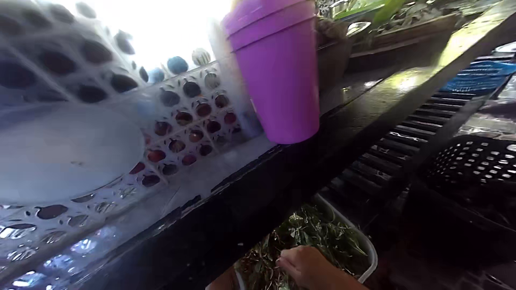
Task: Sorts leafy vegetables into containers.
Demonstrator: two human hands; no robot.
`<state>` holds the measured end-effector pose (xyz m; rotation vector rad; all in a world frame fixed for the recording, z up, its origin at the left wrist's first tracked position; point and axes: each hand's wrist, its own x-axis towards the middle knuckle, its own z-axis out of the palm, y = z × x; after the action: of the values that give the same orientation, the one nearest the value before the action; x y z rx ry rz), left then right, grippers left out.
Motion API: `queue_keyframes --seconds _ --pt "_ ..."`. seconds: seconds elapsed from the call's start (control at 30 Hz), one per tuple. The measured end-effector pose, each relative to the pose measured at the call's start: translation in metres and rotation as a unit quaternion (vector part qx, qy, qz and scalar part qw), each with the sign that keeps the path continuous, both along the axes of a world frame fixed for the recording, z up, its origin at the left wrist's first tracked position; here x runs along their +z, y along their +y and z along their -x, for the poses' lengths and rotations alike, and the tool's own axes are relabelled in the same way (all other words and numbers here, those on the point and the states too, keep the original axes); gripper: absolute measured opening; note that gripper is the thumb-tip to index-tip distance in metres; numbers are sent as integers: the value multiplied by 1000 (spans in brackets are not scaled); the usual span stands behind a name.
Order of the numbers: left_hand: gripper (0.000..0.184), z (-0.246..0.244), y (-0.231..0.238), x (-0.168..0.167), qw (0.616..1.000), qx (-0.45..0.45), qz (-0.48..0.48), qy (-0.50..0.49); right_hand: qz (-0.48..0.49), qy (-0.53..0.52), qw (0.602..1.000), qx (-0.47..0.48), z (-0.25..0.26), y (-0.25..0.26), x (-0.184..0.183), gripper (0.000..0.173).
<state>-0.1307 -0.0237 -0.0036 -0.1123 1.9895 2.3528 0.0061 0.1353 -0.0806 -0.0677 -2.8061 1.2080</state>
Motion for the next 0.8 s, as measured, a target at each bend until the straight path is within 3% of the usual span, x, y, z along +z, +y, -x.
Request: queue_keyframes --seconds 0.07,0.1,0.17,0.23,0.3,0.4,0.5,0.63,0.7,0.73,0.8 --pt "32 -27 21 62 994 28 30 -98 -33 9 999 -38 7 8 -11 46" --pt "34 -36 23 70 993 -9 38 -111 -16 -10 999 -45 9 12 -11 51" --pt "37 -29 1 17 987 -154 35 -42 60 -27 995 -76 14 15 -6 64" --pt "41 -26 3 -24 974 -225 35 -26 249 -55 961 -106 18 11 7 62" --pt "42 -33 20 -38 961 -271 41 -40 465 -78 874 -119 21 1 19 53" --pt "40 -42 36 -45 946 -319 52 -28 655 -53 736 -162 27 -9 10 28" --pt "43 -42 40 -50 955 -293 44 -20 745 12 629 -225 34 -14 -1 11" --pt "44 -37 48 -49 972 -228 -34 -41 757 71 551 -344 38 -9 4 15" --pt "45 -34 53 -51 977 -192 -73 -62 746 91 534 -387 38 0 9 13" --pt "44 -33 54 -51 977 -186 -78 -68 733 97 545 -394 38 7 11 13" --pt "45 -33 53 -51 974 -210 -63 -57 681 82 626 -372 35 19 17 15"
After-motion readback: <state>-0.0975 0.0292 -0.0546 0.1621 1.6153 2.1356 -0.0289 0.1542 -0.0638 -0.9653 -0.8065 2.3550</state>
